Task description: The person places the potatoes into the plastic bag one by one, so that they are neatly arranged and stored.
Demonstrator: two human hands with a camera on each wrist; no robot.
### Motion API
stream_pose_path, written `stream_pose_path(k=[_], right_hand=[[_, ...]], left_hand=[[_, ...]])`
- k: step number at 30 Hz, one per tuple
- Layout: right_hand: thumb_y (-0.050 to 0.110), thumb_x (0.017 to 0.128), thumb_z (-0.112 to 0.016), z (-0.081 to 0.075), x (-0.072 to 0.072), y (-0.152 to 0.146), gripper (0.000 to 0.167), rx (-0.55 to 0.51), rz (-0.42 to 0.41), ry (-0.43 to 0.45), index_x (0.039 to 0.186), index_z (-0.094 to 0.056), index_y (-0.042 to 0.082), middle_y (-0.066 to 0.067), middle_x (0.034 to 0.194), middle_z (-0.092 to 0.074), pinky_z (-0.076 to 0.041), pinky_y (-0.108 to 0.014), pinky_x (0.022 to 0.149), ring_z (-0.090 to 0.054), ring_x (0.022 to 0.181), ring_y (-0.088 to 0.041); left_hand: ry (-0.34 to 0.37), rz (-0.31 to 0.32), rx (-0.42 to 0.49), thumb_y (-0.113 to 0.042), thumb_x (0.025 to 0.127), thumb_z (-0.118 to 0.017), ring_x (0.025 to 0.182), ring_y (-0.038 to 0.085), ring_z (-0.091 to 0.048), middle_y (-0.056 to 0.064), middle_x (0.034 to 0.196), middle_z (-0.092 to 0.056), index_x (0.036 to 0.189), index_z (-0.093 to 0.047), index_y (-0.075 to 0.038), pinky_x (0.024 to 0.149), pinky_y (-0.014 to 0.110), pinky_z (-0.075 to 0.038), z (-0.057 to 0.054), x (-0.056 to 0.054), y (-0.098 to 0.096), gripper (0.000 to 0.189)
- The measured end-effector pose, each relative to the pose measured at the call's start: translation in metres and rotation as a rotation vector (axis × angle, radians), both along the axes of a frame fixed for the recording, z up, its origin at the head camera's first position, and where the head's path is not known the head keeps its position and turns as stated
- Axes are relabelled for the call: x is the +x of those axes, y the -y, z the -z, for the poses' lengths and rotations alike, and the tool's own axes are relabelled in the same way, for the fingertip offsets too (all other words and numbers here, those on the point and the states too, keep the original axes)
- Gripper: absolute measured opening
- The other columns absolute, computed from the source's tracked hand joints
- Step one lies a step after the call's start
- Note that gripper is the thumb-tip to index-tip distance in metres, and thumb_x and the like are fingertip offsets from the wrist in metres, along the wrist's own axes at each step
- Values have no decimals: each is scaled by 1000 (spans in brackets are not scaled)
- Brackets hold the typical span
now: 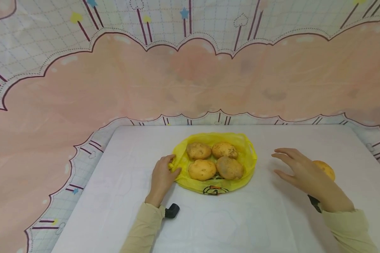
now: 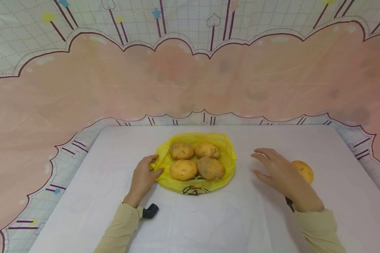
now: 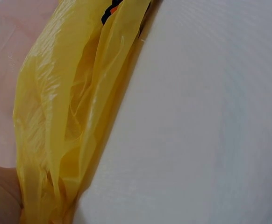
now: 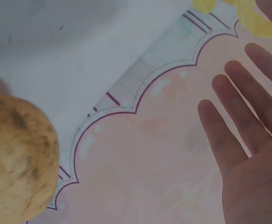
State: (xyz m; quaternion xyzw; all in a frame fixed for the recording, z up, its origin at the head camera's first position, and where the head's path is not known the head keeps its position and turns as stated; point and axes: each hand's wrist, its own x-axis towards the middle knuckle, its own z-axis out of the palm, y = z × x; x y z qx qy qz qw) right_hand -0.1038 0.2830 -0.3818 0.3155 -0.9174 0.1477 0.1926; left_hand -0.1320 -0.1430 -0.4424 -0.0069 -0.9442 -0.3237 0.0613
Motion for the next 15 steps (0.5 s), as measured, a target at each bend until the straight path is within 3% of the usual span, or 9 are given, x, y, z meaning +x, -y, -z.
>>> stream_pose_path(k=[3, 6, 8, 11, 15], right_hand=[[52, 98, -53, 1, 0, -6, 55, -10, -2, -23, 117, -66, 2, -16, 121, -62, -52, -46, 82, -58, 108, -33], [62, 99, -30, 3, 1, -12, 71, -10, 7, -46, 116, -66, 3, -15, 119, -62, -54, -46, 76, -59, 106, -33], [60, 100, -37, 5, 2, -17, 65, -2, 25, -56, 116, -66, 5, -15, 120, -62, -55, -46, 70, -60, 105, -33], [42, 94, -66, 6, 5, -24, 44, 7, 63, -40, 118, -65, 6, -14, 123, -60, -55, -49, 69, -59, 107, -33], [13, 75, -83, 7, 8, -32, 49, 13, 101, -10, 120, -65, 6, -14, 126, -59, -52, -44, 75, -60, 97, -26]], left_hand=[[3, -1, 2, -18, 86, -78, 112, 33, -58, 16, 122, -62, 132, -59, -3, 97, 47, -48, 0, 0, 0, 52], [9, -2, 4, -19, 86, -78, 112, 33, -57, 16, 122, -62, 132, -59, -3, 97, 47, -48, 0, -1, 0, 52], [9, -2, 4, -18, 86, -78, 112, 33, -58, 16, 122, -62, 132, -59, -3, 97, 47, -47, 0, 0, -1, 52], [7, -3, 0, -18, 86, -78, 112, 33, -58, 17, 122, -62, 131, -59, -3, 98, 47, -48, 0, -1, -1, 52], [5, -5, -1, -18, 86, -78, 112, 34, -58, 17, 122, -62, 131, -59, -2, 98, 48, -47, -1, -1, -2, 51]])
